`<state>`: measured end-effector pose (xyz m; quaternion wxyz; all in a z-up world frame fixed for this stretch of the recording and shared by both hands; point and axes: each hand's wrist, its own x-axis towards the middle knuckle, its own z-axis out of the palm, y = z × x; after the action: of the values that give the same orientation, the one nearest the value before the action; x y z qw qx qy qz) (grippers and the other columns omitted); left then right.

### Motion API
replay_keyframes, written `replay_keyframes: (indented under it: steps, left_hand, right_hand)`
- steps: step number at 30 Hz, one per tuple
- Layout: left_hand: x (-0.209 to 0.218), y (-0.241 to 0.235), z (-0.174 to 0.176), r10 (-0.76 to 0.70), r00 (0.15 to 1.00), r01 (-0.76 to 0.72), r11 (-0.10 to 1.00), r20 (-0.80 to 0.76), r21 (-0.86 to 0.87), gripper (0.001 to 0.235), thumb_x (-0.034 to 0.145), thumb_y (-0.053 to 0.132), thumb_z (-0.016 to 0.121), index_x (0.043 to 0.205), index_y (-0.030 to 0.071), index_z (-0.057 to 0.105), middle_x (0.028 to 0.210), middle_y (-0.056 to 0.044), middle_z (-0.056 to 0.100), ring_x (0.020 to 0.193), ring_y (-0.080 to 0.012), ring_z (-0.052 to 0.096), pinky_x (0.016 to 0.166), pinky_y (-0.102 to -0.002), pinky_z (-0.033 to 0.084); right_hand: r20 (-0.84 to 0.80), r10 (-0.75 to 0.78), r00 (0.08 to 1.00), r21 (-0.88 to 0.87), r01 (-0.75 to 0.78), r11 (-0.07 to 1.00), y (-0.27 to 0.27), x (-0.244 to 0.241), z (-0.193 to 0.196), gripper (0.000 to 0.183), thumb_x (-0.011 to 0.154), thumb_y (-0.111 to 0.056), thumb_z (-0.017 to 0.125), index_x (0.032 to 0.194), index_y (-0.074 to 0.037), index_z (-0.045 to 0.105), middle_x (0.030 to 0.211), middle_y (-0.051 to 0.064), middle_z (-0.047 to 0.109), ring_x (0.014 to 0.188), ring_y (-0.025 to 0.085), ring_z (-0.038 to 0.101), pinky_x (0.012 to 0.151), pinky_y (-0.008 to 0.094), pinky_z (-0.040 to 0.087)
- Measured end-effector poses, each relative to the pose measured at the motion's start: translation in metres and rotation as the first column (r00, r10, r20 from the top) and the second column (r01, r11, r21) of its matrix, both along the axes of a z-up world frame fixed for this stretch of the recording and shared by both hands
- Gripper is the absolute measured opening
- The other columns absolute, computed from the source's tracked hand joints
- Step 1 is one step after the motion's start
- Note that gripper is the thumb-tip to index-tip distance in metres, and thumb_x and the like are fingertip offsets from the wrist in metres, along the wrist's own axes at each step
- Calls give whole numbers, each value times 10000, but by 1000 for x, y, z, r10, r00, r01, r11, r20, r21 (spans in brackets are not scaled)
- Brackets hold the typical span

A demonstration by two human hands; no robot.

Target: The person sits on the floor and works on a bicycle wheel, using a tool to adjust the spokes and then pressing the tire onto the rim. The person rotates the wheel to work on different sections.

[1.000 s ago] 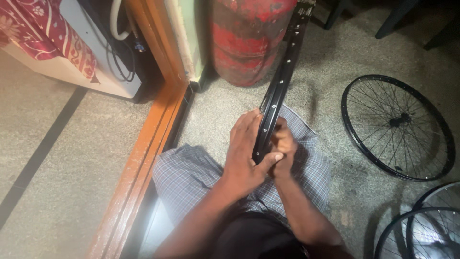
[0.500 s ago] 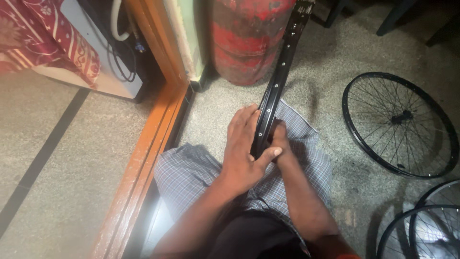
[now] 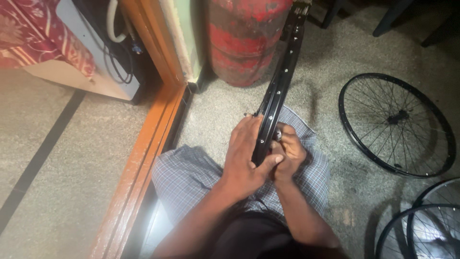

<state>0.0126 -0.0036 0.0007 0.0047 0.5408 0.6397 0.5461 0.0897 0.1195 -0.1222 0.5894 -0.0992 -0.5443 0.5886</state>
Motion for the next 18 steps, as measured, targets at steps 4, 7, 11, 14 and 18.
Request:
replay_keyframes:
  steps: [4,7,11,14,18]
  left_hand:
    - [-3,-1,-3,-18,999,18,1000,34,-14,830,806,307,833,1451,-64,466,1470,-286,527,1424,-479,460,1211,-539,350]
    - [-6,-8,-13,-19,1000,19,1000,-15,19,839,785,304,836,1421,-83,451,1434,-313,510,1366,-484,476,1165,-547,360]
    - [13,-32,-37,16,1000,-16,999,17,28,670,867,165,782,1421,-65,484,1422,-284,542,1320,-453,558,1135,-496,447]
    - [14,-28,-42,11,993,-8,1000,116,-26,554,879,62,739,1383,-45,535,1387,-251,586,1284,-423,609,1103,-445,499]
    - [9,-12,-26,18,984,-17,1000,176,-5,573,847,31,729,1375,-56,522,1385,-259,574,1278,-414,614,1082,-421,505]
  right_hand:
    - [155,-109,982,139,87,986,1,3,2,63,929,101,614,912,42,598,1135,204,684,921,189,678,727,285,577]
    - [252,-278,927,336,186,924,18,-1,2,96,908,136,624,943,48,614,1129,184,676,971,198,675,903,328,573]
    - [282,-161,946,48,154,987,30,-7,1,191,914,141,566,1068,65,651,1122,158,695,990,205,706,964,344,587]
    - [34,-37,999,-108,40,993,37,-16,14,201,890,164,559,1061,84,630,1264,166,657,1084,203,682,925,309,574]
    - [-61,-264,963,234,271,934,25,-13,27,156,968,122,599,1115,73,592,1325,158,619,1159,219,679,1036,342,578]
